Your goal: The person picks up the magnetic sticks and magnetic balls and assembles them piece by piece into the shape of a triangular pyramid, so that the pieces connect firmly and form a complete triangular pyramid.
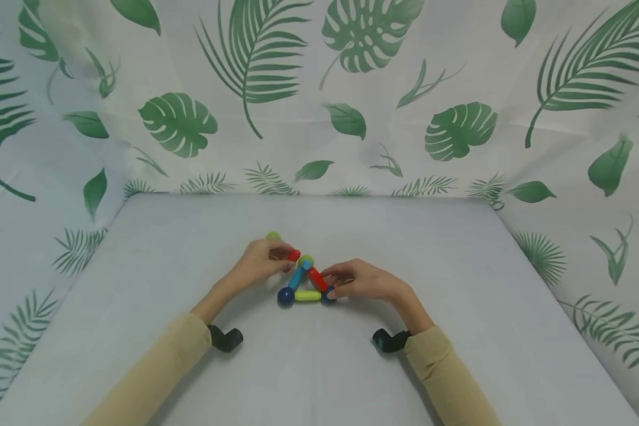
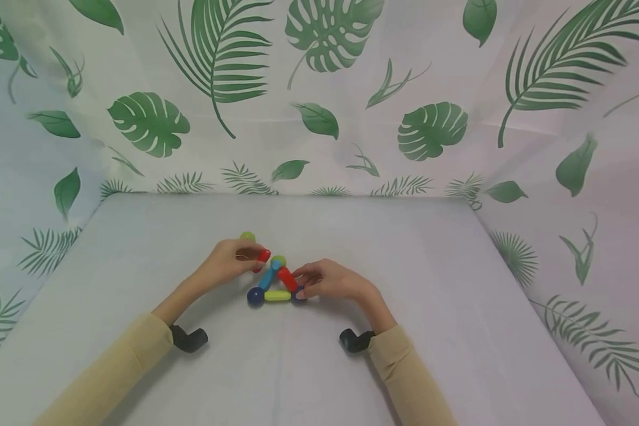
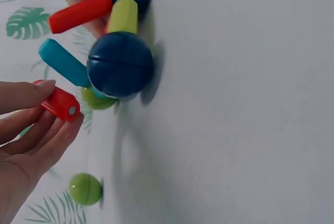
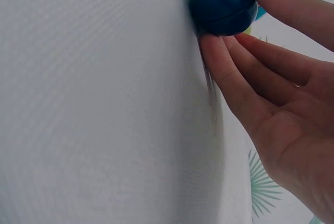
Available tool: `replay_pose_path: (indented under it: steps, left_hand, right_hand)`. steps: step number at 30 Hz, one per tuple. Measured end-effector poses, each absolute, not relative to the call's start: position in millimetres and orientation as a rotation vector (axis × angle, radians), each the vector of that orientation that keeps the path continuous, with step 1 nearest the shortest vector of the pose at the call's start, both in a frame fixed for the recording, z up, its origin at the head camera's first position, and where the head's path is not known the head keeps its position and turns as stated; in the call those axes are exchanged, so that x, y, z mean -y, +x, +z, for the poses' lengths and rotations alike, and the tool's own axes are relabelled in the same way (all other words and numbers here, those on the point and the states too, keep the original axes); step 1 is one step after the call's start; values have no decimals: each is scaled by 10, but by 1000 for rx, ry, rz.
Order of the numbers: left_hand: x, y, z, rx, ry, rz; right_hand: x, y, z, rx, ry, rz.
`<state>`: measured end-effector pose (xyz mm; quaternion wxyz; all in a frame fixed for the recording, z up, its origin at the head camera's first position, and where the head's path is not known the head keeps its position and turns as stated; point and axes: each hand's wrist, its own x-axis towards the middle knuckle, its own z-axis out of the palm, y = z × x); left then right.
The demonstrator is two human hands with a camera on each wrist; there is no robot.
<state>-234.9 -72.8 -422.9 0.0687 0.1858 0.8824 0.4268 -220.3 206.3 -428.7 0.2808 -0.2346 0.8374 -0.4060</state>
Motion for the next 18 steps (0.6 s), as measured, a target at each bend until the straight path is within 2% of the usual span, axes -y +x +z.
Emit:
replay_pose_path:
  steps: [18]
  left_hand:
    - [741,-2005,-4229,-2496,569,1394]
  right_hand:
    - [-2067,-2219,-4286,-2228,-603,-1117]
